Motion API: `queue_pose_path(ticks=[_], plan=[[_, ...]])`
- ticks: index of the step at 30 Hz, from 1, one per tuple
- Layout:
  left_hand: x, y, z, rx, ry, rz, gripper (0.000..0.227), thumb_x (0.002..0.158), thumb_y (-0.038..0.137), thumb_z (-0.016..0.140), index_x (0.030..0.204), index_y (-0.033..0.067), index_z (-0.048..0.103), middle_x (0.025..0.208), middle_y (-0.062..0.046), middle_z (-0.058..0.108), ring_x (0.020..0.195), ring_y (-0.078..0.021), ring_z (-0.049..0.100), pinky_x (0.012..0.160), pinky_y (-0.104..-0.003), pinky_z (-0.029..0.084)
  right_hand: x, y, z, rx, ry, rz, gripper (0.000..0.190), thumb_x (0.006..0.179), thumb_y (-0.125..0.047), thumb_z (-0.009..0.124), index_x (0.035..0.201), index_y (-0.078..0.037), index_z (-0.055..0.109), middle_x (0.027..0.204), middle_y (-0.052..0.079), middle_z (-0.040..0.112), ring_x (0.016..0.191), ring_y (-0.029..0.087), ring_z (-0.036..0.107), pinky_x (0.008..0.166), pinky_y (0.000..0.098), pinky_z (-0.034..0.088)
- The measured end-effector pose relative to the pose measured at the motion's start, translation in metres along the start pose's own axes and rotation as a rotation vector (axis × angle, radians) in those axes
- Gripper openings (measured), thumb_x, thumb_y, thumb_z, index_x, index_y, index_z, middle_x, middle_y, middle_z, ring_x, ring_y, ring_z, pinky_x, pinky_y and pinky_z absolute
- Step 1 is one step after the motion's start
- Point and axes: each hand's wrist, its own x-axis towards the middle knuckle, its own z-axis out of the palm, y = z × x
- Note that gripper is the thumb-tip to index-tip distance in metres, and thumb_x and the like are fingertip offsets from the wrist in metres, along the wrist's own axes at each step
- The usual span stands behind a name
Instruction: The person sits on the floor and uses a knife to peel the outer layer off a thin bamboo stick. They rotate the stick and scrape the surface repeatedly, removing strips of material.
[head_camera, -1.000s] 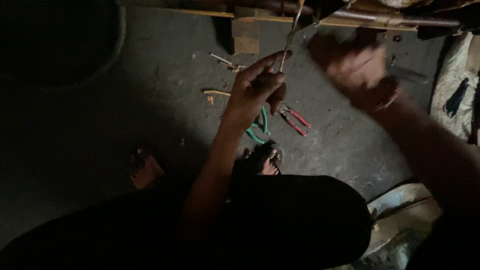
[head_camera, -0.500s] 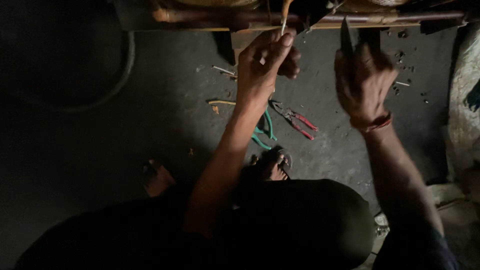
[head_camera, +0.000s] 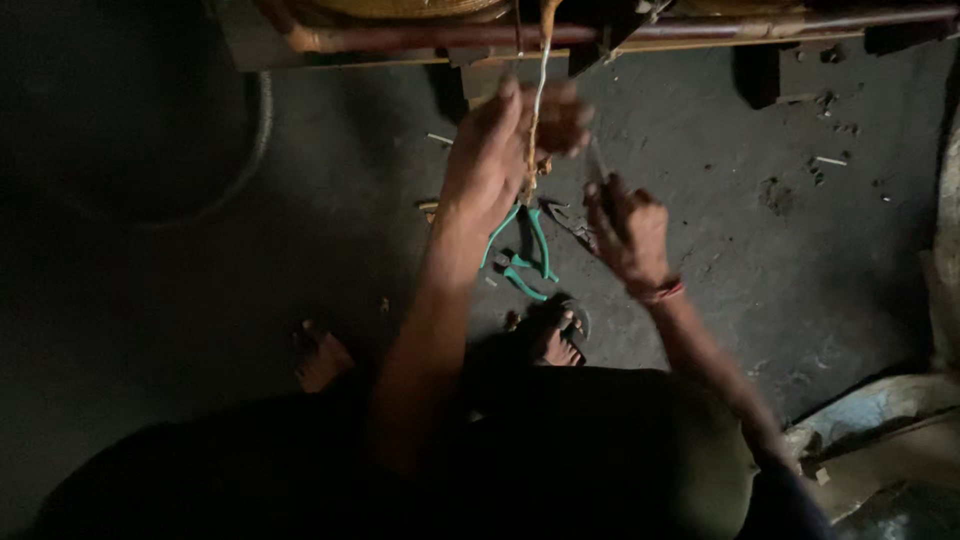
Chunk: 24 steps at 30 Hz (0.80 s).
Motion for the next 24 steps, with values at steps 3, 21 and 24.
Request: queue_pose_path(ticks=[3,21,24], plan=[[0.023,-0.009,-0.006,-0.256,-0.158,0.036,0.036,0.113,0.020,0.062,0.141,-0.0025,0.061,0.121,-0.020,0.072,0.102,-0.0272,0.074,0.089,-0.040,0.063,-0.030,-0.015,0.027,0.195,-0.020,0.081,0.029,0.112,-0.026,0.052,0.096,-0.003,0.060,0.069,0.007,0.067,0.057,0.027,0.065,0.055,0.0391,0.049],[0.054,-0.061,-0.009,-0.641,-0.206,0.182,0.025,0.110,0.022,0.065,0.121,-0.0009,0.067,0.096,-0.010,0.074,0.077,-0.0185,0.073,0.078,-0.039,0.063,-0.049,-0.043,0.032,0.419,-0.089,0.448,0.039,0.111,-0.033,0.051,0.088,-0.003,0.061,0.068,0.007,0.065,0.061,0.017,0.060,0.058,0.0363,0.049],[0.056,-0.062,-0.012,-0.578,-0.178,0.185,0.028,0.103,0.023,0.072,0.118,-0.0002,0.070,0.096,-0.011,0.075,0.082,-0.0196,0.072,0.076,-0.037,0.063,-0.013,-0.048,-0.017,0.765,-0.077,0.598,0.041,0.112,-0.037,0.043,0.094,-0.005,0.061,0.073,0.001,0.061,0.061,0.011,0.055,0.054,0.0299,0.044]])
